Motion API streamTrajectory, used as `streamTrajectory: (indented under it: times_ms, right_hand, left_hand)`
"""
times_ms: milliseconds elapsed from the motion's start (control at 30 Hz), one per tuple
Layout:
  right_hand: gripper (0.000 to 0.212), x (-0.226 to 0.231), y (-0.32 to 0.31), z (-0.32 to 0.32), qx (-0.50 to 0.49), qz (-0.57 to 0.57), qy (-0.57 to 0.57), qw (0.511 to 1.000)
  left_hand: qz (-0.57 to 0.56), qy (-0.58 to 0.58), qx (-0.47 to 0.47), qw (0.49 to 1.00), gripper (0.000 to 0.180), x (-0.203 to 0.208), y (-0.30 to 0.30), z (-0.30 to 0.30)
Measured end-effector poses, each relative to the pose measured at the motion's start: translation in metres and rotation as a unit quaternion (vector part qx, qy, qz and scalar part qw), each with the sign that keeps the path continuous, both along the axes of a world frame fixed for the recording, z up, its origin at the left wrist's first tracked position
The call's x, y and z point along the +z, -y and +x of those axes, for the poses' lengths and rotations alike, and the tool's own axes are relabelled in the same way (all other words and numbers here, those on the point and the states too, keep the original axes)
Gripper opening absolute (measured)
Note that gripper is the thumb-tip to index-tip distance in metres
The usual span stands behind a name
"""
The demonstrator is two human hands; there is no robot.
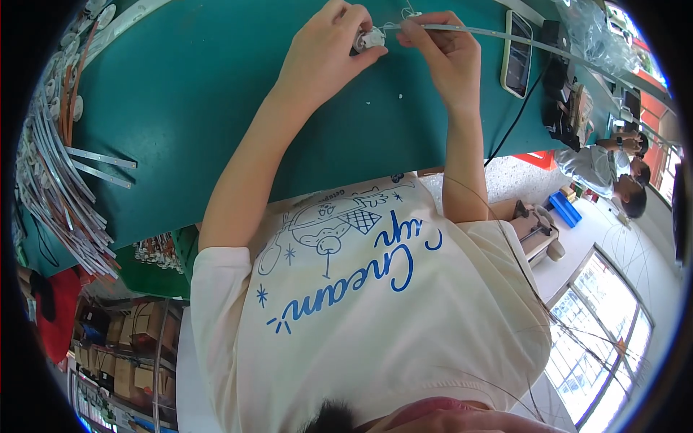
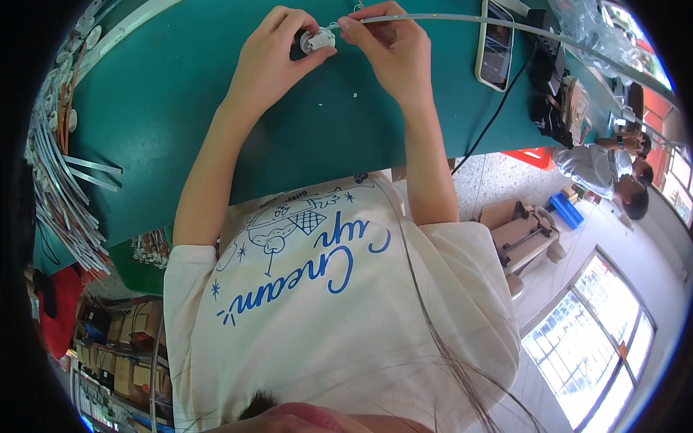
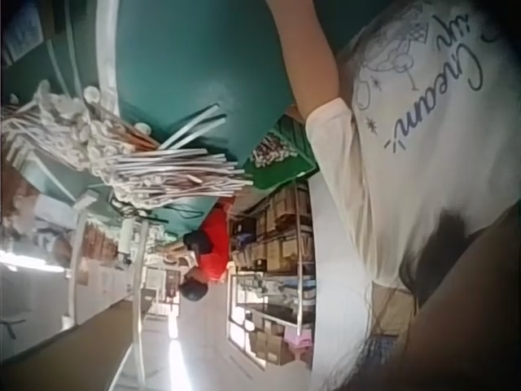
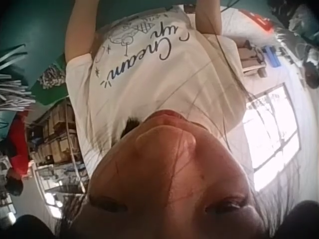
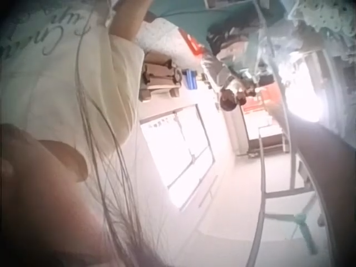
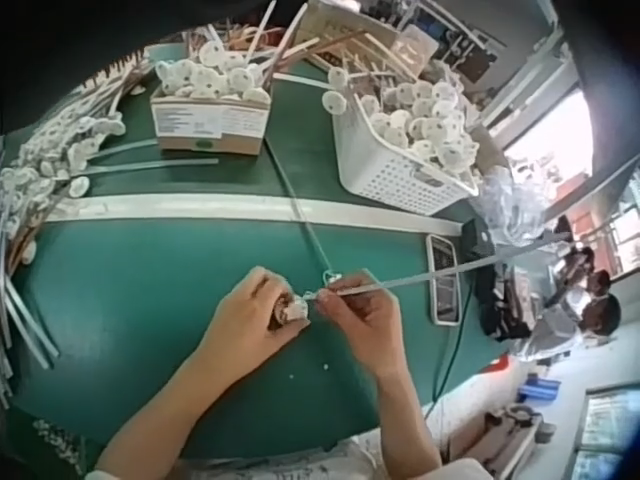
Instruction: Assembling LED light strips into plastic housings and measuring them at a factory workstation.
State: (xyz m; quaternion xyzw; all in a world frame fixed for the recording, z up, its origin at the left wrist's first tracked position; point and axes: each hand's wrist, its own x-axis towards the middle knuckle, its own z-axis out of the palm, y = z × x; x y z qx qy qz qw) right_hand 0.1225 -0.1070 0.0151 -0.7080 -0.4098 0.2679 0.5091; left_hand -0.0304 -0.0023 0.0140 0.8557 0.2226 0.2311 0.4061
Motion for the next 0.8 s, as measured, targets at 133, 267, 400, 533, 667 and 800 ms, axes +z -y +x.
streamTrajectory:
  times_ms: [133, 267, 400, 533, 667, 800]
  right_hand:
    - [0.009, -0.002, -0.003, 0.001, 0.021, 0.012, -0.11, 0.994]
    - [0.01, 0.007, -0.004, -0.006, 0.027, 0.019, -0.123, 0.992]
    - [0.011, 0.012, -0.001, -0.008, 0.017, 0.022, -0.123, 0.992]
    - [0.01, 0.014, 0.002, -0.01, 0.022, 0.022, -0.119, 0.992]
    - [0.011, 0.013, 0.007, -0.01, 0.0, -0.008, -0.116, 0.993]
    - [0.011, 0.025, 0.008, -0.018, -0.006, -0.051, -0.056, 0.997]
  left_hand:
    - [0.129, 0.072, -0.021, 0.989, 0.044, -0.025, -0.001, 0.0]
    - [0.126, 0.303, -0.008, 0.945, 0.047, -0.052, -0.003, 0.014]
    - [0.132, 0.109, -0.041, 0.984, 0.044, -0.014, -0.004, -0.002]
    - [0.069, -0.018, -0.062, 0.995, 0.038, -0.011, -0.002, -0.004]
    - [0.066, -0.077, -0.012, 0.995, 0.038, -0.006, 0.007, 0.003]
    - [0.086, -0.045, 0.03, 0.995, 0.039, -0.012, 0.011, 0.006]
